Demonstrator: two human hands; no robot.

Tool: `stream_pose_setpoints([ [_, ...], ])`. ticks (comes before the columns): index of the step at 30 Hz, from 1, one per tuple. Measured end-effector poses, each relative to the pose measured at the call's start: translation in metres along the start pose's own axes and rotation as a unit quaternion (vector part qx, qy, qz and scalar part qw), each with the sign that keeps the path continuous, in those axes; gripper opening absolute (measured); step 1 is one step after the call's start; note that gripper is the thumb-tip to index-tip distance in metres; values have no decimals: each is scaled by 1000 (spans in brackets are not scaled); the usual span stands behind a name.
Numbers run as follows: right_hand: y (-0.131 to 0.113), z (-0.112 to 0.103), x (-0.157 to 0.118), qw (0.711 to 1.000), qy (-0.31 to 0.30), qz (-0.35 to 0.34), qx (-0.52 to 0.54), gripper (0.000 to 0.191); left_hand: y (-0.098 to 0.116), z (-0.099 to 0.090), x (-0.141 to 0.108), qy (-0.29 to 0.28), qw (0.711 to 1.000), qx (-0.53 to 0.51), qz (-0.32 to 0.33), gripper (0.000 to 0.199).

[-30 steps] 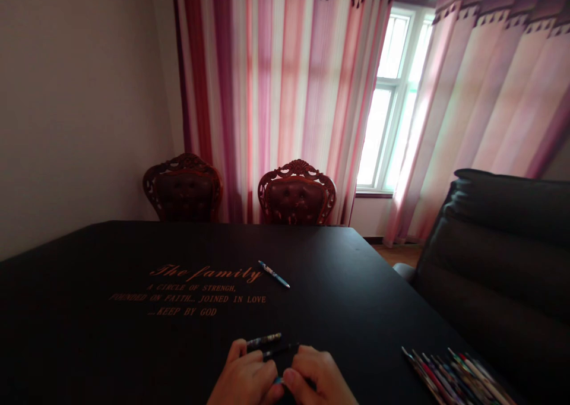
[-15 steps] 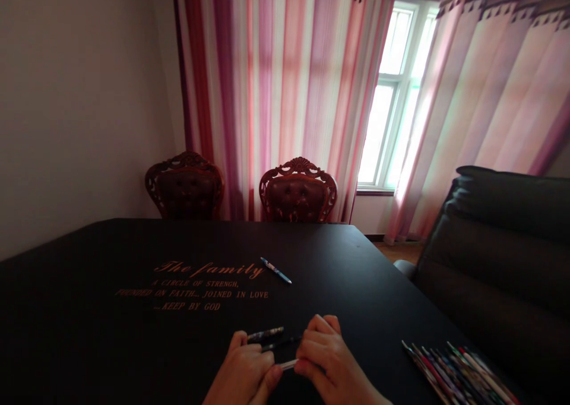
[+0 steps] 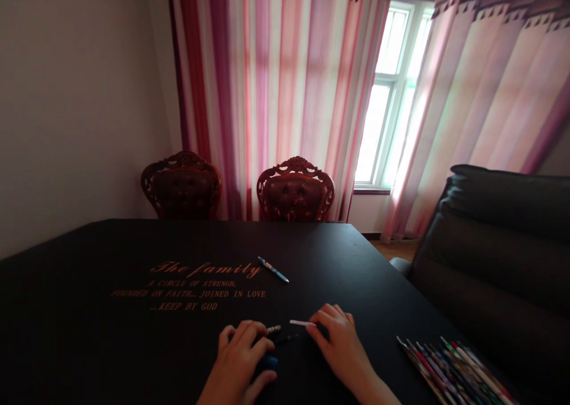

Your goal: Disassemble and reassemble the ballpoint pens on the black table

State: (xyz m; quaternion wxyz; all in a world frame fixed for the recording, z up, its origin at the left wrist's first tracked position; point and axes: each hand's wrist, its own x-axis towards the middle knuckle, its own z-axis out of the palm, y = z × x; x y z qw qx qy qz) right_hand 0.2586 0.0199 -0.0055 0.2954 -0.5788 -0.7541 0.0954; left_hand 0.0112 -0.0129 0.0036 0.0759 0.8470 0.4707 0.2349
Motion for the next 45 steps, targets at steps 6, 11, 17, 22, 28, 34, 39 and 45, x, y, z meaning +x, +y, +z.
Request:
stream_pose_setpoints([
  [6, 3, -2, -2, 1000, 0, 4, 11, 14, -27, 0, 0, 76, 994, 5, -73, 19],
  [11, 17, -3, 1, 1000, 13, 8, 23, 18, -42, -2, 1, 108, 989, 22, -99, 20],
  [17, 23, -1, 4, 1000, -14, 12, 26, 17, -22, -3, 1, 68, 997, 15, -40, 23],
  [22, 13, 3, 5, 1000, -24, 14, 12, 12, -3, 1, 3, 8, 1000, 20, 18, 35],
  [28, 8, 3, 5, 997, 16, 16, 69, 11, 2, 2, 5, 2, 1000, 0, 17, 32],
  [34, -1, 2, 2, 991, 36, -6, 129, 13, 5, 1, 5, 17, 1000, -16, 2, 31],
  [39, -12, 1, -2, 989, 35, -11, 146, 12, 4, 0, 4, 14, 999, -27, -16, 24],
  [45, -15, 2, -5, 990, 20, -21, 136, 13, 4, 1, 4, 18, 1000, -15, -11, 30],
])
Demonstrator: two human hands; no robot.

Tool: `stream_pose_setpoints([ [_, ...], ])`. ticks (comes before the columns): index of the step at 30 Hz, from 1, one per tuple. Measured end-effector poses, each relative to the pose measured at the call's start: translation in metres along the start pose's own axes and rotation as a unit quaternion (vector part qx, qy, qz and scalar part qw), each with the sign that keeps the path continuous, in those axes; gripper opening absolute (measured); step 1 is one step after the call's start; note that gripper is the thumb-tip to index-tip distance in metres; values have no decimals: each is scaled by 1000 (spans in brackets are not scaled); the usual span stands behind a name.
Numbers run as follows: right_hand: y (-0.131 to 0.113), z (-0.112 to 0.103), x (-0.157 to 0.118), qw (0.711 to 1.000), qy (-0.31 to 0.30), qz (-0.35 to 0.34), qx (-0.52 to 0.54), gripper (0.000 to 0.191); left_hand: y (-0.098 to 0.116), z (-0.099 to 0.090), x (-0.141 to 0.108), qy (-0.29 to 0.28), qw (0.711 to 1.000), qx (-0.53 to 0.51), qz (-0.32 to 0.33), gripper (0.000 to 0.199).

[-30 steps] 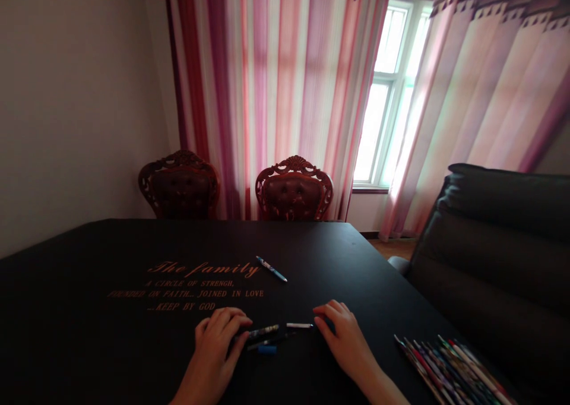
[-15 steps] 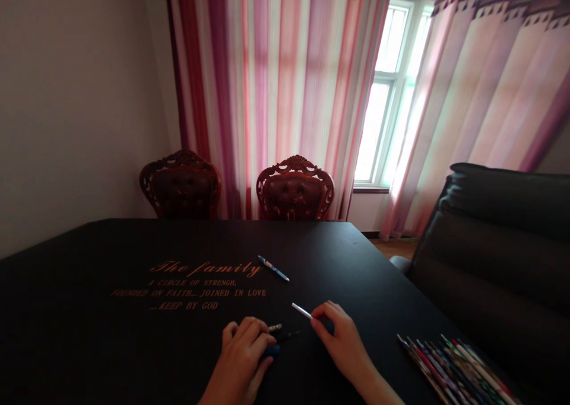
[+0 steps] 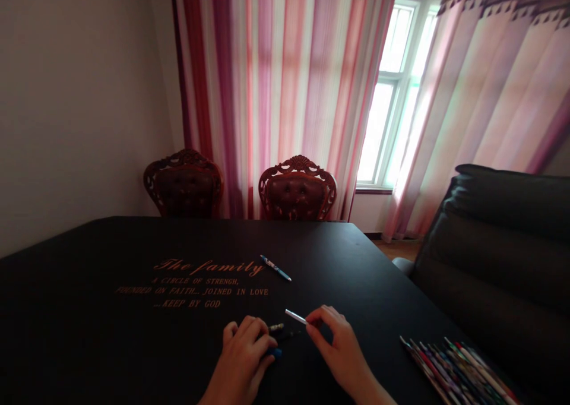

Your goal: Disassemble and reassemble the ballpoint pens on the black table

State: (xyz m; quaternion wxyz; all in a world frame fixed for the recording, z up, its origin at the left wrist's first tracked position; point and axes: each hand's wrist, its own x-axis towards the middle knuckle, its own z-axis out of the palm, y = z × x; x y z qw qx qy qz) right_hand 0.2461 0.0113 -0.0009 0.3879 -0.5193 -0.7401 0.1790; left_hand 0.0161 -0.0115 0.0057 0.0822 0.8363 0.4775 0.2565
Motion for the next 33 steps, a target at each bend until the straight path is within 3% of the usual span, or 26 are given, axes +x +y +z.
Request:
stream_pose_setpoints([
  [5, 1, -3, 0, 1000, 5, 6, 3, 16, 1, 0, 1, 5, 1000, -23, -9, 25],
  [12, -11, -3, -5, 999, -28, -26, 15, 10, -9, 6, -2, 52, 988, -107, -97, 12],
  [17, -19, -3, -7, 998, -46, -44, -4, 7, -10, 8, -3, 57, 985, -128, -102, 12],
  [33, -17, -9, -4, 997, -24, -62, -27, 7, -3, 1, -3, 48, 981, -157, -100, 13],
])
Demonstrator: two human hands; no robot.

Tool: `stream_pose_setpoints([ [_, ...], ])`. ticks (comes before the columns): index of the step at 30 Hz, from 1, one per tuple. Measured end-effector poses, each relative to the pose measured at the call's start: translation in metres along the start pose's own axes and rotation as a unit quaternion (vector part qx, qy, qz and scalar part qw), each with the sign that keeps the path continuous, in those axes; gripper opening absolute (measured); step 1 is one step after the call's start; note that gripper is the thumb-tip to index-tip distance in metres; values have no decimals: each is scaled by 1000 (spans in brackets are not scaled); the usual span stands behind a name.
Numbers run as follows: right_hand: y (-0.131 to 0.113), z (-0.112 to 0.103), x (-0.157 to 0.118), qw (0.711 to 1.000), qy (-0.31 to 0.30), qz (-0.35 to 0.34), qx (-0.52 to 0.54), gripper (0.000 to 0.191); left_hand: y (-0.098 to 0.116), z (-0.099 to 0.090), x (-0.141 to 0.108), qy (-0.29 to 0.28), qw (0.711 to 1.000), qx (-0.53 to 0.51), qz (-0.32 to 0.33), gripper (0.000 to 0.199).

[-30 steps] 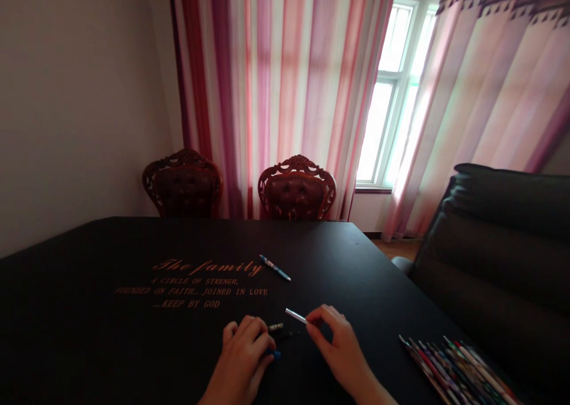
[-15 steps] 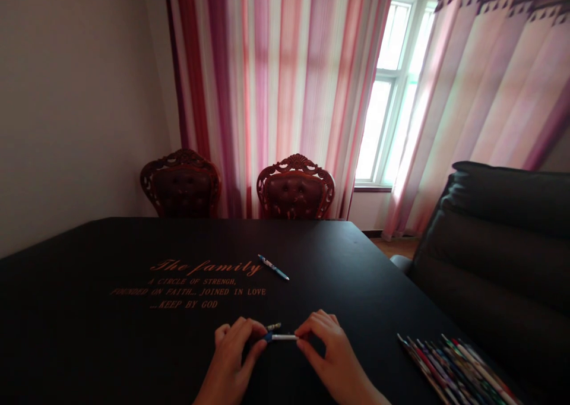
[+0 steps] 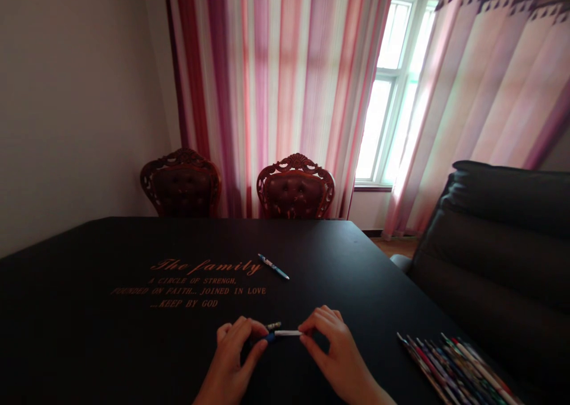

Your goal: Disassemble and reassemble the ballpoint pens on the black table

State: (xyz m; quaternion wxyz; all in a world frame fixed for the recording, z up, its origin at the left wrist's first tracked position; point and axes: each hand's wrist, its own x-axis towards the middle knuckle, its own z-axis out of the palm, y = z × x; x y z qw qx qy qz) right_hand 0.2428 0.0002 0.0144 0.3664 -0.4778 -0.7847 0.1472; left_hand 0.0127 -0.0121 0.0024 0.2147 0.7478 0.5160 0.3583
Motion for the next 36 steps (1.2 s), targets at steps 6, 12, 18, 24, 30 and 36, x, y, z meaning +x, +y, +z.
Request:
stream_pose_setpoints([
  [6, -2, -1, -2, 1000, -11, -10, 6, 8, -3, 4, -1, 17, 998, -50, -24, 16],
  [12, -5, -3, -3, 999, -5, -24, 23, 9, -1, 5, 1, 3, 988, -153, -14, 21],
  [18, -6, 0, -4, 998, 14, -7, 65, 6, 4, 10, 1, 10, 977, -211, -28, 21],
  [24, -15, 7, -6, 997, 12, 0, 80, 5, 2, 10, 1, 9, 973, -226, -37, 19],
  [30, -8, 5, -6, 984, 6, 51, 172, 5, 6, 6, 0, -4, 961, -269, -58, 16],
  [36, 2, -5, -2, 971, 5, 93, 219, 7, 6, 4, 3, 15, 938, -329, -109, 18],
])
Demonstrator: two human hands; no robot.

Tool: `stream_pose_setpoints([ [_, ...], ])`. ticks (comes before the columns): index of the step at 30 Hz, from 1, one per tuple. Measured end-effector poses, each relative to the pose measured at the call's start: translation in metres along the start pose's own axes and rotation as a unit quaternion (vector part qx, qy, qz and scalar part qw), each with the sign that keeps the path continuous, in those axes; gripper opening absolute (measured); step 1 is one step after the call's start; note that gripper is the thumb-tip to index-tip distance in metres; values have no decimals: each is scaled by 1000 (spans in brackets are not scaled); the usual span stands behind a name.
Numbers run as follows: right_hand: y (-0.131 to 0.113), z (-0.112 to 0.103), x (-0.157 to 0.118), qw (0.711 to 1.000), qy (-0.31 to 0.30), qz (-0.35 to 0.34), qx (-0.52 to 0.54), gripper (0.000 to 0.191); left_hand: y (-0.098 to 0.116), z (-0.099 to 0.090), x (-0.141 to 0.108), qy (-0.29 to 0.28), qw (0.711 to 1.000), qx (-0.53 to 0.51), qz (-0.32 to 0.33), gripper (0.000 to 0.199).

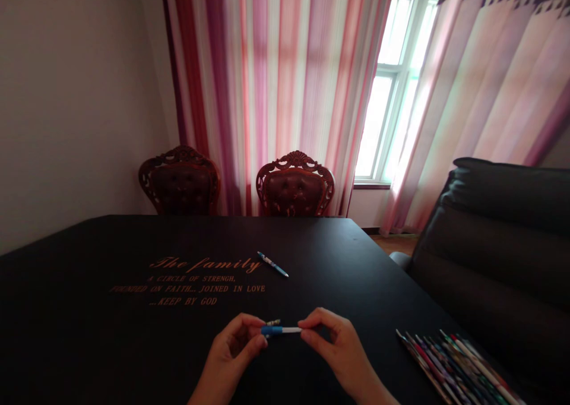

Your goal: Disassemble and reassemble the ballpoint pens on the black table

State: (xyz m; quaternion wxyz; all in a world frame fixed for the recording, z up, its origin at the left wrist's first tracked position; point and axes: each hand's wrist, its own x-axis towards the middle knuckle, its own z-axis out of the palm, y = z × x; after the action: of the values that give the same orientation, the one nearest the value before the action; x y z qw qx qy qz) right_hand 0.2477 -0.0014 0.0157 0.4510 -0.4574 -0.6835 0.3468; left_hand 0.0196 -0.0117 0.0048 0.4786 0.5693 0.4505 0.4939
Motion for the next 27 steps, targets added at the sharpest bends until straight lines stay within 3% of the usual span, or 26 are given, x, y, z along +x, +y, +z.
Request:
stream_pose_setpoints([
  [12, -1, 2, -1, 988, -29, 48, 144, 15, 2, -1, -2, -1, 999, -49, -17, 17],
  [27, 7, 14, -6, 982, -53, 56, 174, 11, -3, 5, -3, -19, 999, -18, -29, 20],
])
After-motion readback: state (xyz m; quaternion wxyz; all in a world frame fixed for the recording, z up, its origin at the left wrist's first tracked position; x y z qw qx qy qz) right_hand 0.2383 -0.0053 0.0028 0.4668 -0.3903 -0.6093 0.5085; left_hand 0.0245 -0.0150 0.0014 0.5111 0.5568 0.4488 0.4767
